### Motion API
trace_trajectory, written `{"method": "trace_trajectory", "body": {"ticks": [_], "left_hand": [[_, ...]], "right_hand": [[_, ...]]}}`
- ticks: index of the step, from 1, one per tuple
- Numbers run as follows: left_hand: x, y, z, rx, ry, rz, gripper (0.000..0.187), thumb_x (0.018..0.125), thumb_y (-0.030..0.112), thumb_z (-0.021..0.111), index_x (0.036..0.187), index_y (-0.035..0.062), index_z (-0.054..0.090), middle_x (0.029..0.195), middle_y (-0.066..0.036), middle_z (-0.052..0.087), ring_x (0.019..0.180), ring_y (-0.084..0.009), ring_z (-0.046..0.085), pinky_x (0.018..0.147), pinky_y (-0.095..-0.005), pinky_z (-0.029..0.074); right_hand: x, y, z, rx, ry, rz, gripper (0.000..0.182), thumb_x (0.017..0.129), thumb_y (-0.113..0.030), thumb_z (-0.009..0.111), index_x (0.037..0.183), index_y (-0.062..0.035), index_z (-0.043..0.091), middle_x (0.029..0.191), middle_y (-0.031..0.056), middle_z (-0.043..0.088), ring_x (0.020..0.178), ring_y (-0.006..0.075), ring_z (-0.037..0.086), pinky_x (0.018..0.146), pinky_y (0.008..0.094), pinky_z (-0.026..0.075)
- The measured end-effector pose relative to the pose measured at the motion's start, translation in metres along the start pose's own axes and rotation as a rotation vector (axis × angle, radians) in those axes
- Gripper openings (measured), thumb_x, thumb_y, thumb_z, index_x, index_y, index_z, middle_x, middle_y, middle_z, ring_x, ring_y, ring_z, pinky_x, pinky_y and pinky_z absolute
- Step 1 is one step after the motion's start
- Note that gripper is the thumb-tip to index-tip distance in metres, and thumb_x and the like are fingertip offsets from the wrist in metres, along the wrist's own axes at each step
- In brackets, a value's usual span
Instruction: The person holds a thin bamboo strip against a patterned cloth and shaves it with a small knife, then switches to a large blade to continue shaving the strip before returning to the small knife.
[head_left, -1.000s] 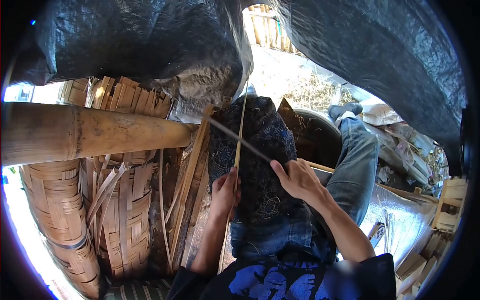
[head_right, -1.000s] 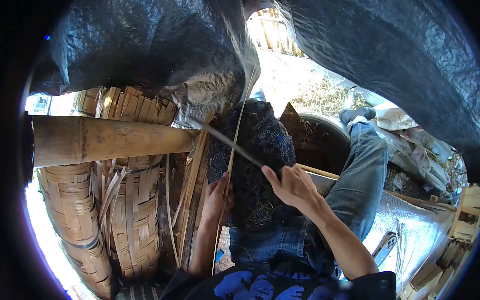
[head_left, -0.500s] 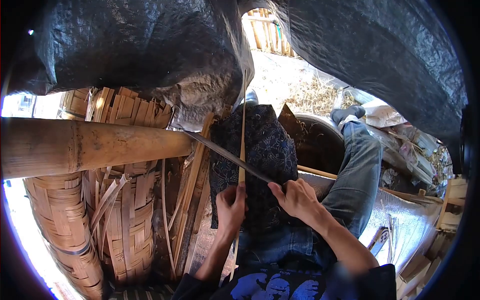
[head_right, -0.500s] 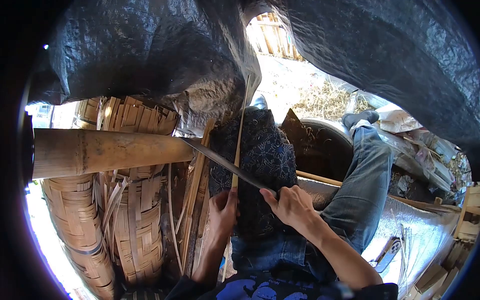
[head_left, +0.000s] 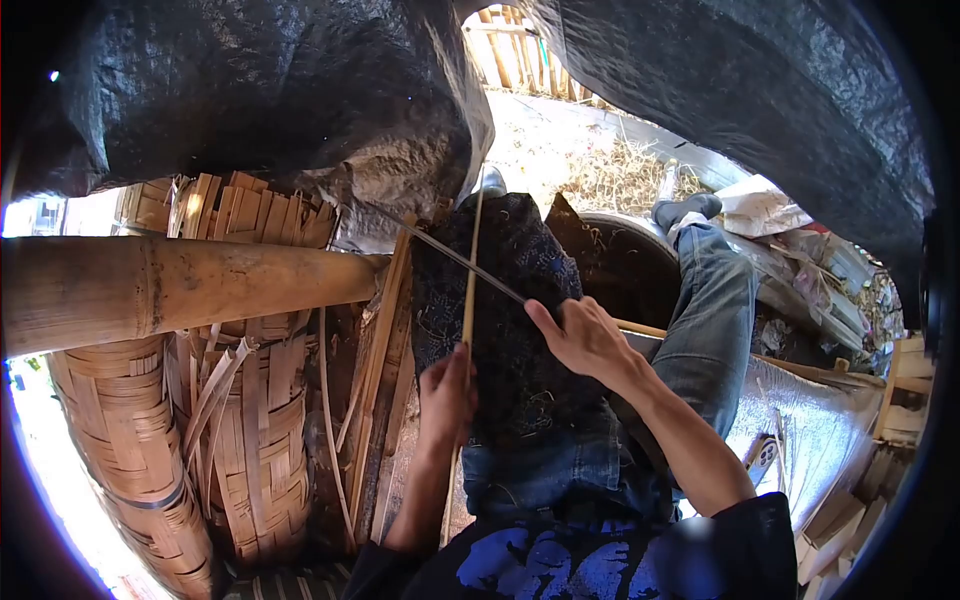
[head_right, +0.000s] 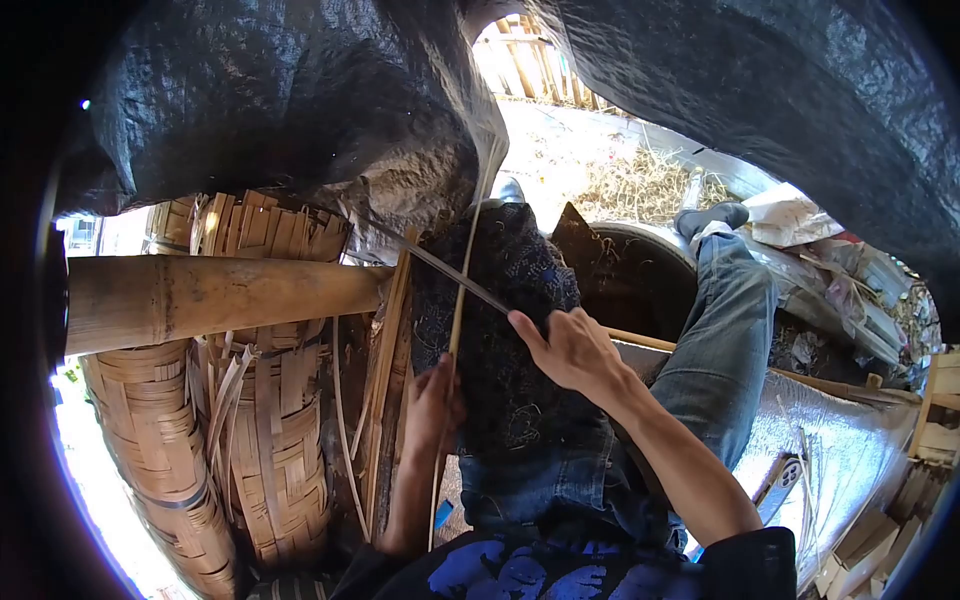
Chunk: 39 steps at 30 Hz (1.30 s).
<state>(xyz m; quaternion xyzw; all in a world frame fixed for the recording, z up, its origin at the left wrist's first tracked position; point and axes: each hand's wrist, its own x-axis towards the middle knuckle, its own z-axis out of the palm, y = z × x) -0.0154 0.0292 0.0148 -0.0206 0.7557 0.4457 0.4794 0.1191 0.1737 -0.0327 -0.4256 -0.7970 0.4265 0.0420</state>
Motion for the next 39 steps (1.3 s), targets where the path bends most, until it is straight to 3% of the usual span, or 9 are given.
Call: {"method": "trace_trajectory", "body": {"ticks": [3, 8, 10, 24, 26, 31, 33, 37, 39], "left_hand": [[0.021, 0.003, -0.004, -0.166, -0.052, -0.013, 0.033, 0.092, 0.038, 0.054, 0.073, 0.0104, 0.051, 0.052, 0.003, 0.042, 0.037, -0.0052, 0.037, 0.032, -0.0199, 0.025], [0.021, 0.003, 0.001, -0.124, -0.100, 0.023, 0.034, 0.092, 0.037, 0.054, 0.072, 0.0091, 0.051, 0.050, 0.002, 0.042, 0.037, -0.0064, 0.038, 0.032, -0.0210, 0.025], [0.011, 0.010, 0.008, 0.144, 0.027, 0.065, 0.037, 0.091, 0.038, 0.054, 0.071, 0.0071, 0.052, 0.049, 0.001, 0.044, 0.038, -0.0073, 0.040, 0.033, -0.0225, 0.027], [-0.020, 0.005, 0.019, 0.125, 0.059, 0.091, 0.039, 0.092, 0.035, 0.053, 0.067, 0.0048, 0.055, 0.049, 0.002, 0.045, 0.039, -0.0049, 0.039, 0.035, -0.0218, 0.026], [-0.027, -0.013, 0.023, 0.058, -0.022, 0.102, 0.039, 0.092, 0.038, 0.053, 0.068, 0.0061, 0.055, 0.048, 0.002, 0.045, 0.037, -0.0047, 0.038, 0.034, -0.0215, 0.025], [-0.011, -0.014, 0.009, 0.003, -0.073, 0.022, 0.039, 0.092, 0.038, 0.052, 0.070, 0.0064, 0.054, 0.048, 0.003, 0.043, 0.038, -0.0043, 0.038, 0.034, -0.0207, 0.025], [0.001, -0.003, 0.007, 0.000, -0.085, 0.054, 0.039, 0.093, 0.038, 0.051, 0.069, 0.0066, 0.053, 0.049, 0.003, 0.043, 0.039, -0.0043, 0.040, 0.034, -0.0206, 0.025], [0.020, 0.021, 0.008, 0.201, -0.056, 0.135, 0.041, 0.093, 0.037, 0.050, 0.071, 0.0033, 0.054, 0.050, 0.000, 0.046, 0.040, -0.0066, 0.043, 0.034, -0.0223, 0.030], [0.024, 0.025, 0.015, 0.251, -0.056, 0.151, 0.041, 0.093, 0.036, 0.050, 0.071, 0.0021, 0.055, 0.051, 0.000, 0.046, 0.041, -0.0072, 0.044, 0.034, -0.0229, 0.031]], "right_hand": [[-0.022, -0.006, -0.011, -0.011, -0.212, 0.138, 0.074, 0.091, -0.053, 0.044, 0.045, 0.0055, 0.046, 0.043, 0.0242, 0.045, 0.040, 0.0361, 0.052, 0.043, 0.0445, 0.041], [-0.032, 0.001, -0.002, -0.077, -0.107, 0.000, 0.072, 0.091, -0.052, 0.045, 0.043, 0.0018, 0.047, 0.041, 0.0208, 0.045, 0.036, 0.0343, 0.049, 0.042, 0.0440, 0.041], [-0.032, 0.001, 0.003, -0.107, -0.104, -0.021, 0.071, 0.091, -0.050, 0.046, 0.043, 0.0018, 0.048, 0.041, 0.0212, 0.046, 0.037, 0.0345, 0.051, 0.041, 0.0434, 0.041], [-0.023, 0.000, 0.016, -0.104, 0.103, -0.213, 0.055, 0.089, -0.034, 0.057, 0.046, -0.0022, 0.045, 0.040, 0.0164, 0.042, 0.035, 0.0363, 0.045, 0.035, 0.0424, 0.034], [-0.006, -0.003, 0.014, 0.001, 0.164, 0.019, 0.059, 0.091, -0.039, 0.053, 0.048, 0.0006, 0.048, 0.044, 0.0196, 0.047, 0.041, 0.0405, 0.049, 0.041, 0.0464, 0.039], [0.016, 0.011, 0.006, -0.104, 0.197, 0.020, 0.076, 0.092, -0.054, 0.038, 0.050, 0.0079, 0.053, 0.051, 0.0280, 0.051, 0.050, 0.0405, 0.057, 0.054, 0.0464, 0.047], [0.018, 0.002, -0.008, 0.099, -0.103, 0.228, 0.078, 0.093, -0.055, 0.036, 0.049, 0.0074, 0.050, 0.047, 0.0264, 0.048, 0.043, 0.0364, 0.052, 0.051, 0.0451, 0.044], [-0.007, -0.007, -0.014, 0.098, -0.084, 0.155, 0.078, 0.093, -0.055, 0.035, 0.047, 0.0060, 0.048, 0.044, 0.0238, 0.045, 0.039, 0.0325, 0.048, 0.049, 0.0442, 0.042], [-0.018, -0.010, -0.015, 0.070, -0.256, 0.194, 0.077, 0.093, -0.055, 0.036, 0.047, 0.0055, 0.048, 0.043, 0.0238, 0.045, 0.040, 0.0337, 0.050, 0.048, 0.0445, 0.042]]}}
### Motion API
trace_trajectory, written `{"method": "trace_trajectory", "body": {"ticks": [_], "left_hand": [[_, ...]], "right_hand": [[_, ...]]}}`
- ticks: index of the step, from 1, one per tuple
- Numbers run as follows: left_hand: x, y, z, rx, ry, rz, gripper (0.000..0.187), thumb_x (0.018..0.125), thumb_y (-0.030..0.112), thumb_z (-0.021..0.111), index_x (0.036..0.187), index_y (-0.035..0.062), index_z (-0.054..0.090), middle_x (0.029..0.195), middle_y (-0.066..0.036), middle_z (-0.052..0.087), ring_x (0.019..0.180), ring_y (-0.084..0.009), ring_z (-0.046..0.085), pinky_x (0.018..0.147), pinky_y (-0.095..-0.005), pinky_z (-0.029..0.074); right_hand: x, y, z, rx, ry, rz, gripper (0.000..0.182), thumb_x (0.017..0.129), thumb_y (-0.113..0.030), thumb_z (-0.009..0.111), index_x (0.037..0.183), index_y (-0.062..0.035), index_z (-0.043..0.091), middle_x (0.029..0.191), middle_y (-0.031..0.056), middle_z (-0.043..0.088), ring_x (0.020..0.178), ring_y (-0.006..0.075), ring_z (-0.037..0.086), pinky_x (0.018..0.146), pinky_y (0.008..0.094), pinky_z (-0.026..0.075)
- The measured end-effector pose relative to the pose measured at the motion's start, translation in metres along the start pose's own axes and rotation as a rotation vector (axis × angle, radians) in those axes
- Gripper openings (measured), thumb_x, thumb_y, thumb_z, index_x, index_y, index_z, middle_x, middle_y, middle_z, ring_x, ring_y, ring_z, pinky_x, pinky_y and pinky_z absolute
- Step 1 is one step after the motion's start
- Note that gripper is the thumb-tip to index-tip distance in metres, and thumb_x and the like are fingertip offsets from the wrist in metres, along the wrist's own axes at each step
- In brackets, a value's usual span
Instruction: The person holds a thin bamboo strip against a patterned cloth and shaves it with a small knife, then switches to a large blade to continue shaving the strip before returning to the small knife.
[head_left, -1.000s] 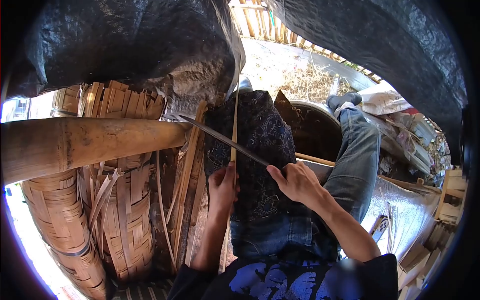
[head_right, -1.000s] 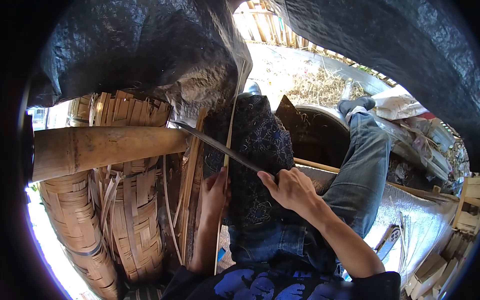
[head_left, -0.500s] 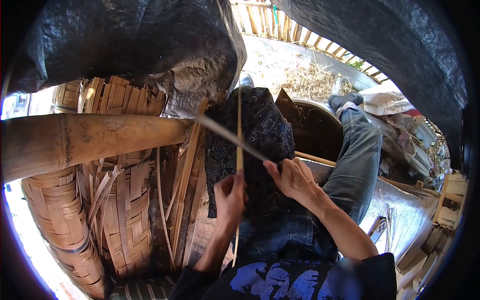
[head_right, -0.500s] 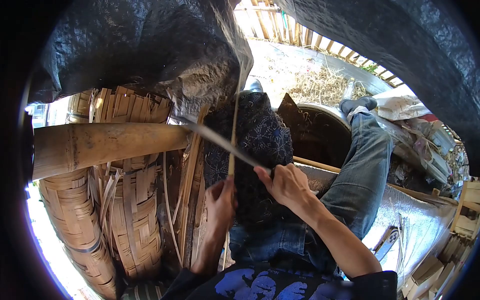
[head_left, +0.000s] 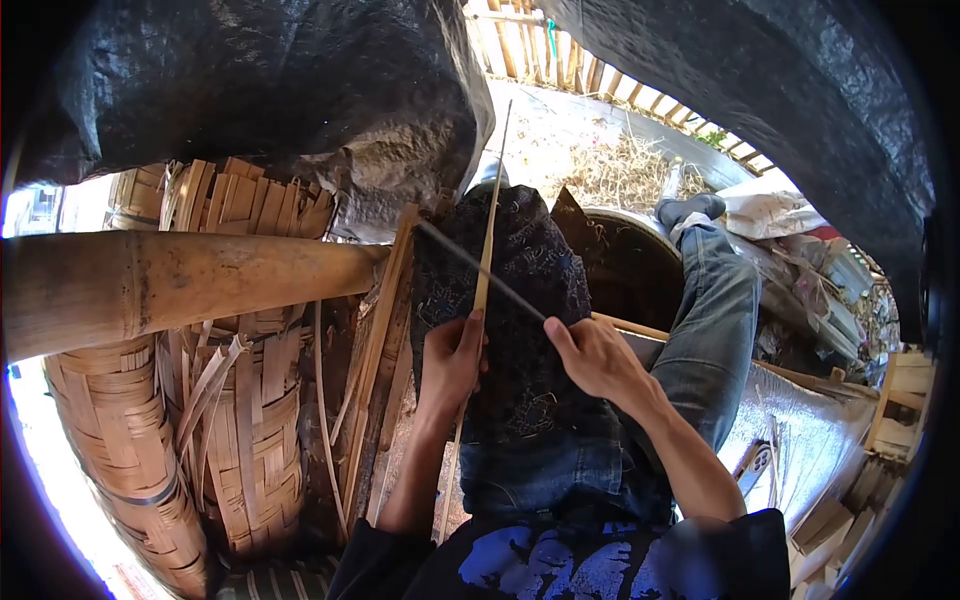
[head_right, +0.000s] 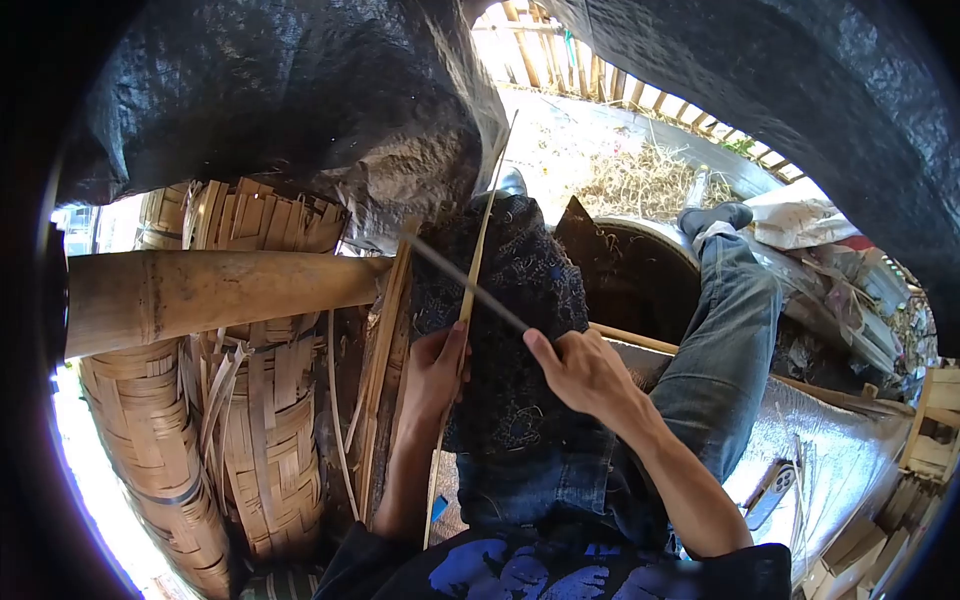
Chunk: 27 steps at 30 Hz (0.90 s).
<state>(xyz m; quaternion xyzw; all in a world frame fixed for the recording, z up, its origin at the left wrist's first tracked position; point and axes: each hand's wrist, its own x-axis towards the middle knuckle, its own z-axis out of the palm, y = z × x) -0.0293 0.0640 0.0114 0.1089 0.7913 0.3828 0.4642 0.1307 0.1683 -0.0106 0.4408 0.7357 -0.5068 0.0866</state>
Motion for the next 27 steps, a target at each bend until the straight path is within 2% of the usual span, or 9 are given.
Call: {"method": "trace_trajectory", "body": {"ticks": [2, 4, 6, 8, 12, 20, 21, 23, 27], "left_hand": [[0.002, 0.000, 0.003, 0.050, -0.001, 0.014, 0.041, 0.093, 0.036, 0.050, 0.072, 0.0009, 0.056, 0.051, -0.001, 0.047, 0.042, -0.0078, 0.046, 0.034, -0.0235, 0.033], [0.003, -0.003, 0.003, 0.066, -0.002, 0.028, 0.040, 0.092, 0.034, 0.052, 0.073, -0.0002, 0.057, 0.052, -0.002, 0.048, 0.043, -0.0079, 0.048, 0.035, -0.0240, 0.035], [0.002, -0.003, 0.003, 0.080, 0.014, 0.021, 0.039, 0.092, 0.034, 0.052, 0.072, -0.0001, 0.057, 0.052, -0.002, 0.048, 0.043, -0.0078, 0.048, 0.035, -0.0240, 0.035], [0.002, -0.006, 0.004, 0.092, 0.032, 0.012, 0.039, 0.092, 0.033, 0.053, 0.072, 0.0000, 0.057, 0.051, -0.002, 0.049, 0.043, -0.0077, 0.047, 0.034, -0.0241, 0.035], [-0.004, -0.012, 0.006, 0.087, 0.118, 0.050, 0.039, 0.091, 0.032, 0.054, 0.070, -0.0002, 0.057, 0.050, -0.002, 0.049, 0.043, -0.0072, 0.047, 0.035, -0.0242, 0.034], [-0.020, -0.019, 0.010, 0.095, 0.178, 0.135, 0.038, 0.092, 0.027, 0.054, 0.067, -0.0023, 0.057, 0.049, -0.002, 0.047, 0.042, -0.0076, 0.045, 0.042, -0.0263, 0.031], [-0.021, -0.020, 0.010, 0.077, 0.183, 0.120, 0.038, 0.091, 0.026, 0.054, 0.067, -0.0026, 0.057, 0.048, -0.002, 0.047, 0.042, -0.0074, 0.044, 0.041, -0.0261, 0.031], [-0.022, -0.018, 0.012, 0.053, 0.181, 0.113, 0.038, 0.091, 0.026, 0.054, 0.067, -0.0028, 0.056, 0.048, -0.002, 0.047, 0.042, -0.0072, 0.044, 0.041, -0.0260, 0.031], [-0.040, -0.027, 0.017, 0.037, 0.103, 0.101, 0.037, 0.091, 0.030, 0.055, 0.068, 0.0003, 0.057, 0.049, -0.001, 0.048, 0.042, -0.0059, 0.043, 0.038, -0.0240, 0.030]], "right_hand": [[-0.004, 0.001, 0.005, -0.030, 0.036, -0.023, 0.077, 0.092, -0.056, 0.037, 0.047, 0.0049, 0.050, 0.044, 0.0232, 0.046, 0.041, 0.0347, 0.052, 0.047, 0.0446, 0.042], [-0.005, 0.002, 0.009, -0.043, 0.033, -0.033, 0.074, 0.093, -0.052, 0.038, 0.046, 0.0044, 0.042, 0.044, 0.0219, 0.043, 0.038, 0.0316, 0.043, 0.045, 0.0422, 0.035], [-0.002, 0.011, 0.017, -0.071, 0.106, -0.085, 0.070, 0.093, -0.049, 0.043, 0.048, 0.0042, 0.045, 0.044, 0.0210, 0.043, 0.038, 0.0343, 0.044, 0.044, 0.0423, 0.035], [-0.002, 0.014, 0.022, -0.205, 0.241, -0.368, 0.065, 0.092, -0.045, 0.048, 0.048, 0.0023, 0.047, 0.043, 0.0192, 0.044, 0.038, 0.0363, 0.044, 0.042, 0.0437, 0.035], [0.000, 0.008, 0.023, -0.165, 0.201, -0.237, 0.059, 0.091, -0.039, 0.052, 0.048, -0.0004, 0.046, 0.042, 0.0172, 0.044, 0.037, 0.0354, 0.045, 0.039, 0.0431, 0.034], [0.005, 0.003, 0.032, -0.159, 0.356, -0.390, 0.054, 0.087, -0.030, 0.062, 0.044, -0.0072, 0.039, 0.037, 0.0136, 0.038, 0.030, 0.0309, 0.041, 0.032, 0.0400, 0.030], [0.005, 0.002, 0.032, -0.157, 0.357, -0.389, 0.054, 0.087, -0.030, 0.062, 0.044, -0.0072, 0.039, 0.037, 0.0136, 0.038, 0.030, 0.0309, 0.041, 0.032, 0.0400, 0.030], [0.006, 0.003, 0.030, -0.199, 0.349, -0.350, 0.065, 0.089, -0.046, 0.054, 0.043, -0.0007, 0.047, 0.040, 0.0187, 0.047, 0.038, 0.0358, 0.053, 0.036, 0.0410, 0.041], [0.026, 0.011, 0.038, -0.241, 0.547, -0.482, 0.067, 0.089, -0.049, 0.051, 0.043, -0.0006, 0.047, 0.042, 0.0201, 0.048, 0.041, 0.0368, 0.054, 0.037, 0.0413, 0.042]]}}
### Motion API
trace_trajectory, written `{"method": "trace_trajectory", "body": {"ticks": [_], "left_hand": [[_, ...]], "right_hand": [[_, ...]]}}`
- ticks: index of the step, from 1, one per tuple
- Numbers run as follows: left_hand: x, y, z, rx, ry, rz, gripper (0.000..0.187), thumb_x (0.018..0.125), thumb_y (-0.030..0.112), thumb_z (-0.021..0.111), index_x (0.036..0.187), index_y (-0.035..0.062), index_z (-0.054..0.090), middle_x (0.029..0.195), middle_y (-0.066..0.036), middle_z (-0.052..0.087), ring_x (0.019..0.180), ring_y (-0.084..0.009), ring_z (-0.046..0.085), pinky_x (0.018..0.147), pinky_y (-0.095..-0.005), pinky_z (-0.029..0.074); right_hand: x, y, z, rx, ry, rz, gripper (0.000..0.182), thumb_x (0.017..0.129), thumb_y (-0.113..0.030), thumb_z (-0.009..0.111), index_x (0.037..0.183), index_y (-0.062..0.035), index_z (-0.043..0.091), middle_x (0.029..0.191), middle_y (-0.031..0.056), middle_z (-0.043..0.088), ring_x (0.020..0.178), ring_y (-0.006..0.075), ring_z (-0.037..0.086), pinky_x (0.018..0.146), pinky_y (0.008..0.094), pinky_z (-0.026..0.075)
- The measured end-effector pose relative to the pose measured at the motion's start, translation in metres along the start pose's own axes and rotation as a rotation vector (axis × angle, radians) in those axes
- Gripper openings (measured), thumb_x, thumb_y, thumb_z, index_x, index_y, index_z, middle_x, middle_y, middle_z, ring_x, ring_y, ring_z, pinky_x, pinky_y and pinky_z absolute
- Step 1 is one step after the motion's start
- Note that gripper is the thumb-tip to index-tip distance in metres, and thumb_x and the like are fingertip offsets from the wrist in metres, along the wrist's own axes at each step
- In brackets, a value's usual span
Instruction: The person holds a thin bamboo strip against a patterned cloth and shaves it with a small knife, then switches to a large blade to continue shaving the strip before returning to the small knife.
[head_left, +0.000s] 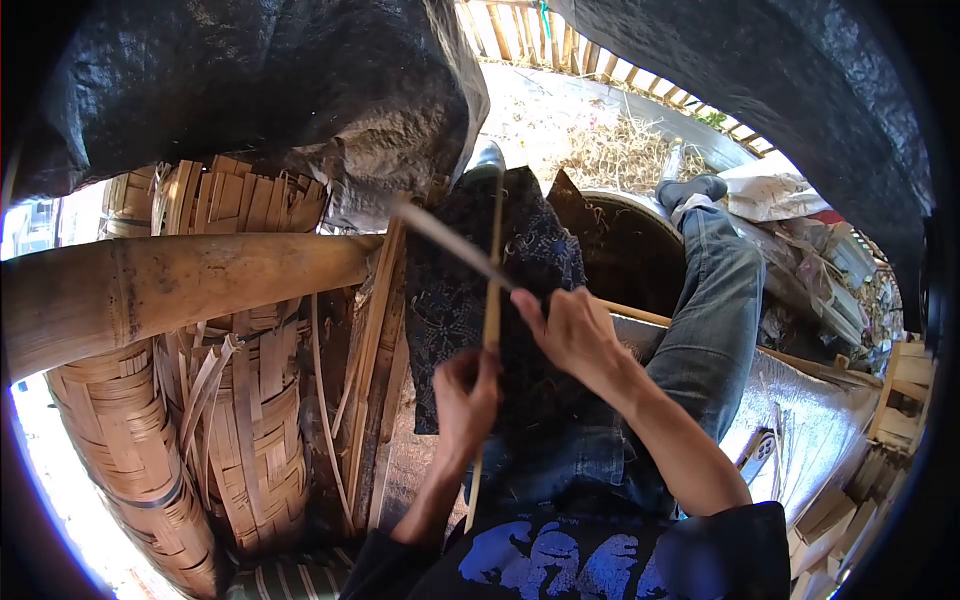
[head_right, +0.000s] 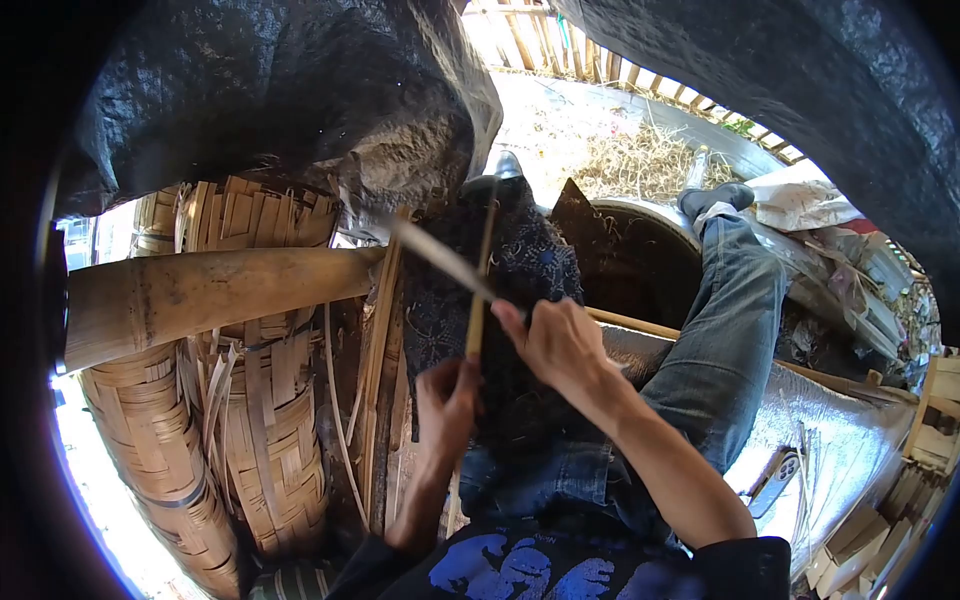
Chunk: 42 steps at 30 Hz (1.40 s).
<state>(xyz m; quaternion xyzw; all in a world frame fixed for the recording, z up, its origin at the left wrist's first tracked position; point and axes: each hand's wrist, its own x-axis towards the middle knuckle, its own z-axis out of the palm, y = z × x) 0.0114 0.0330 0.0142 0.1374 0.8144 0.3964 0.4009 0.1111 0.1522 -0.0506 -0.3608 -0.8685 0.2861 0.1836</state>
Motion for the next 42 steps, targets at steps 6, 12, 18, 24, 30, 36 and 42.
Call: {"method": "trace_trajectory", "body": {"ticks": [6, 12, 18, 24, 30, 36, 42], "left_hand": [[-0.002, 0.005, -0.013, -0.089, -0.147, -0.168, 0.039, 0.092, 0.039, 0.052, 0.072, 0.0058, 0.055, 0.048, 0.002, 0.044, 0.037, -0.0053, 0.040, 0.031, -0.0217, 0.026], [0.015, 0.006, -0.020, -0.210, -0.174, -0.217, 0.038, 0.093, 0.038, 0.051, 0.074, 0.0052, 0.055, 0.050, 0.002, 0.044, 0.039, -0.0045, 0.040, 0.033, -0.0205, 0.028], [0.038, 0.017, -0.020, -0.150, -0.104, -0.143, 0.037, 0.093, 0.037, 0.051, 0.074, 0.0048, 0.055, 0.051, 0.001, 0.046, 0.041, -0.0055, 0.042, 0.034, -0.0217, 0.030], [0.049, 0.019, -0.010, 0.078, -0.060, -0.026, 0.037, 0.092, 0.030, 0.053, 0.074, -0.0012, 0.059, 0.051, -0.004, 0.051, 0.044, -0.0085, 0.049, 0.035, -0.0236, 0.035], [0.049, -0.004, -0.007, 0.128, 0.034, 0.167, 0.036, 0.091, 0.026, 0.055, 0.071, -0.0029, 0.060, 0.051, -0.006, 0.052, 0.041, -0.0102, 0.049, 0.036, -0.0267, 0.033], [0.029, 0.014, -0.010, 0.060, 0.001, -0.018, 0.035, 0.091, 0.026, 0.054, 0.070, -0.0020, 0.059, 0.050, -0.004, 0.051, 0.041, -0.0090, 0.048, 0.036, -0.0260, 0.032], [0.020, 0.011, -0.010, 0.016, 0.004, -0.036, 0.036, 0.092, 0.031, 0.054, 0.073, 0.0006, 0.058, 0.051, 0.000, 0.048, 0.042, -0.0059, 0.046, 0.034, -0.0220, 0.031]], "right_hand": [[0.042, 0.002, -0.015, 0.030, -0.250, 0.333, 0.073, 0.090, -0.054, 0.044, 0.046, 0.0036, 0.050, 0.048, 0.0263, 0.049, 0.050, 0.0423, 0.056, 0.047, 0.0471, 0.045], [0.043, 0.021, -0.019, 0.060, -0.237, 0.414, 0.075, 0.092, -0.052, 0.040, 0.045, 0.0053, 0.051, 0.042, 0.0220, 0.047, 0.040, 0.0346, 0.054, 0.042, 0.0425, 0.045], [0.006, -0.010, -0.043, 0.233, -0.338, 0.425, 0.074, 0.093, -0.051, 0.041, 0.045, 0.0044, 0.050, 0.040, 0.0203, 0.045, 0.035, 0.0311, 0.049, 0.042, 0.0419, 0.042], [0.000, -0.012, -0.034, 0.174, -0.433, 0.414, 0.069, 0.093, -0.047, 0.044, 0.048, 0.0046, 0.047, 0.045, 0.0221, 0.046, 0.043, 0.0370, 0.049, 0.048, 0.0446, 0.040], [0.000, -0.012, -0.026, 0.051, -0.358, 0.295, 0.059, 0.091, -0.040, 0.053, 0.048, -0.0006, 0.045, 0.041, 0.0174, 0.043, 0.040, 0.0374, 0.047, 0.041, 0.0444, 0.037], [-0.006, -0.007, -0.012, 0.049, -0.217, 0.144, 0.054, 0.089, -0.031, 0.060, 0.047, -0.0017, 0.044, 0.040, 0.0158, 0.042, 0.035, 0.0335, 0.044, 0.036, 0.0421, 0.033], [-0.004, -0.008, -0.011, -0.006, -0.088, 0.015, 0.062, 0.088, -0.042, 0.058, 0.041, -0.0044, 0.041, 0.040, 0.0176, 0.046, 0.033, 0.0328, 0.049, 0.030, 0.0388, 0.035]]}}
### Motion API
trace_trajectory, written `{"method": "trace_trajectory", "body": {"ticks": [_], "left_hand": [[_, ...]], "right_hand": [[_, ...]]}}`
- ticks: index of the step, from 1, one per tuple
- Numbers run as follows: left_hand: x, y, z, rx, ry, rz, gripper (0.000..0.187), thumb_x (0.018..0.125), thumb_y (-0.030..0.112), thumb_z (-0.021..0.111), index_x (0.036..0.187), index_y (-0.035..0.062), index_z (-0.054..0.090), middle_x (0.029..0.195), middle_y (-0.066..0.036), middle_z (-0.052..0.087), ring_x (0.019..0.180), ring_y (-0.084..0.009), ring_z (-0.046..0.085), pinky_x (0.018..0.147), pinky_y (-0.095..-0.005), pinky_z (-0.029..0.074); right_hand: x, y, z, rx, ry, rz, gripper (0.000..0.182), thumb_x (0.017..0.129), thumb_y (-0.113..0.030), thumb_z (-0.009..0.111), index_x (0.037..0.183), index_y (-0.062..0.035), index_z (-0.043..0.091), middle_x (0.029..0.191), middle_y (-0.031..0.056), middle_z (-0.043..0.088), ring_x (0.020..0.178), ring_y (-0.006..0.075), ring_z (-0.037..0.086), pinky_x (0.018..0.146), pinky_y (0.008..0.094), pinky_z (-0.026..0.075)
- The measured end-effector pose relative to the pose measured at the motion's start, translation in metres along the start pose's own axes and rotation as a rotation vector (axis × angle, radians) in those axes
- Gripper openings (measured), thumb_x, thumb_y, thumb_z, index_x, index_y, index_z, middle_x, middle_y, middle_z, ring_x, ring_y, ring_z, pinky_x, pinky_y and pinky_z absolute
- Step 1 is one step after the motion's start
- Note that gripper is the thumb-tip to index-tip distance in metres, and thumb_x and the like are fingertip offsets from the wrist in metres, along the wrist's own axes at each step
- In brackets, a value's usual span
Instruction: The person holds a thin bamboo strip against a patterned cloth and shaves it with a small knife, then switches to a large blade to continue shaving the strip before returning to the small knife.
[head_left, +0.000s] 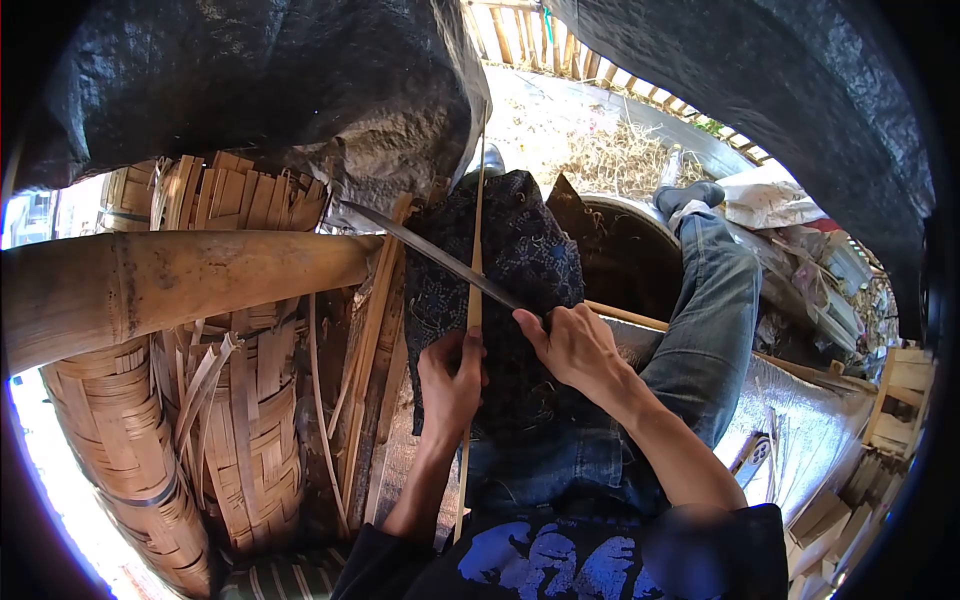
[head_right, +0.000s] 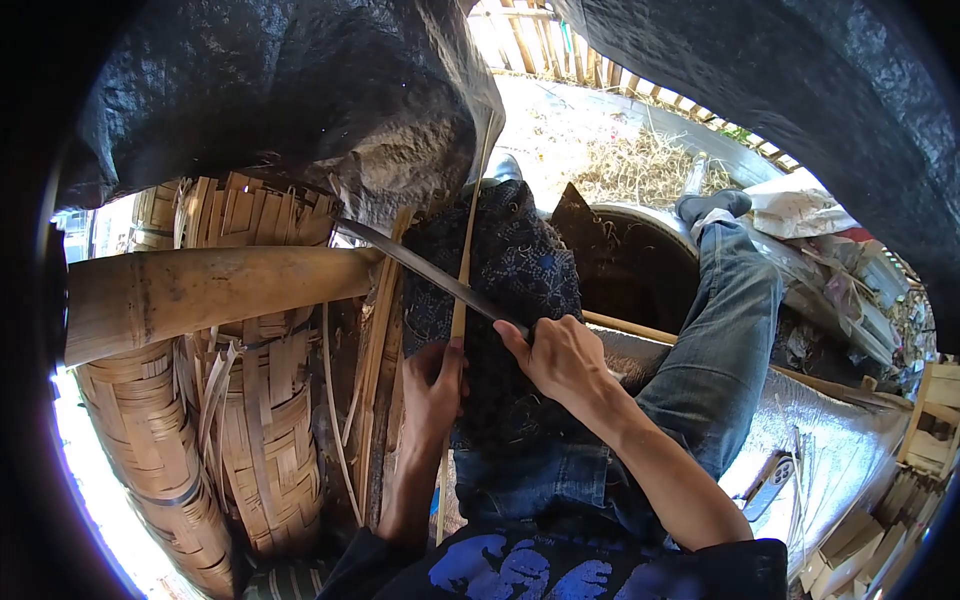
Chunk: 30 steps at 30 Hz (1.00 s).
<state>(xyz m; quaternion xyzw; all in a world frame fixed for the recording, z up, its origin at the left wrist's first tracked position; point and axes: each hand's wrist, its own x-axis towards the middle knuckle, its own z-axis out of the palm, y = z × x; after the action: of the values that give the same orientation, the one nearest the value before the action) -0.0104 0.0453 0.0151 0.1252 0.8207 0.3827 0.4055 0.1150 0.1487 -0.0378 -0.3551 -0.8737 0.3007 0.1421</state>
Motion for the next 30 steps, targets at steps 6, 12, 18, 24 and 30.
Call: {"method": "trace_trajectory", "body": {"ticks": [6, 12, 18, 24, 30], "left_hand": [[-0.034, -0.005, 0.004, -0.028, -0.119, -0.033, 0.035, 0.092, 0.027, 0.055, 0.072, -0.0010, 0.058, 0.050, 0.000, 0.049, 0.041, -0.0058, 0.044, 0.038, -0.0228, 0.031], [-0.013, -0.010, -0.005, -0.178, -0.182, -0.120, 0.038, 0.092, 0.035, 0.052, 0.073, 0.0027, 0.056, 0.049, 0.000, 0.046, 0.037, -0.0056, 0.039, 0.034, -0.0213, 0.028], [0.019, -0.009, -0.010, -0.391, -0.228, -0.207, 0.038, 0.093, 0.040, 0.048, 0.076, 0.0062, 0.052, 0.047, 0.001, 0.043, 0.032, -0.0069, 0.035, 0.030, -0.0216, 0.024], [0.016, -0.012, -0.009, -0.328, -0.200, -0.176, 0.038, 0.093, 0.040, 0.051, 0.074, 0.0066, 0.054, 0.048, 0.001, 0.044, 0.034, -0.0061, 0.037, 0.031, -0.0214, 0.026], [0.002, -0.004, -0.003, -0.228, -0.070, -0.151, 0.039, 0.092, 0.038, 0.054, 0.071, 0.0052, 0.056, 0.050, 0.002, 0.044, 0.043, -0.0043, 0.042, 0.034, -0.0206, 0.029]], "right_hand": [[0.042, 0.007, -0.006, 0.076, -0.188, 0.391, 0.066, 0.092, -0.050, 0.043, 0.054, 0.0038, 0.051, 0.057, 0.0276, 0.053, 0.056, 0.0446, 0.056, 0.051, 0.0481, 0.046], [0.039, 0.027, 0.000, 0.118, -0.163, 0.375, 0.076, 0.092, -0.054, 0.038, 0.052, 0.0080, 0.055, 0.054, 0.0289, 0.054, 0.056, 0.0411, 0.060, 0.057, 0.0461, 0.050], [0.015, -0.006, -0.040, 0.252, -0.378, 0.475, 0.075, 0.092, -0.053, 0.040, 0.051, 0.0077, 0.050, 0.049, 0.0259, 0.048, 0.046, 0.0367, 0.053, 0.049, 0.0446, 0.042], [0.000, -0.010, -0.030, 0.169, -0.384, 0.341, 0.069, 0.092, -0.048, 0.046, 0.046, 0.0031, 0.043, 0.042, 0.0202, 0.042, 0.037, 0.0348, 0.042, 0.042, 0.0445, 0.034], [-0.003, -0.008, -0.017, 0.070, -0.237, 0.181, 0.058, 0.089, -0.037, 0.058, 0.044, -0.0046, 0.040, 0.038, 0.0161, 0.040, 0.034, 0.0343, 0.043, 0.034, 0.0419, 0.032]]}}
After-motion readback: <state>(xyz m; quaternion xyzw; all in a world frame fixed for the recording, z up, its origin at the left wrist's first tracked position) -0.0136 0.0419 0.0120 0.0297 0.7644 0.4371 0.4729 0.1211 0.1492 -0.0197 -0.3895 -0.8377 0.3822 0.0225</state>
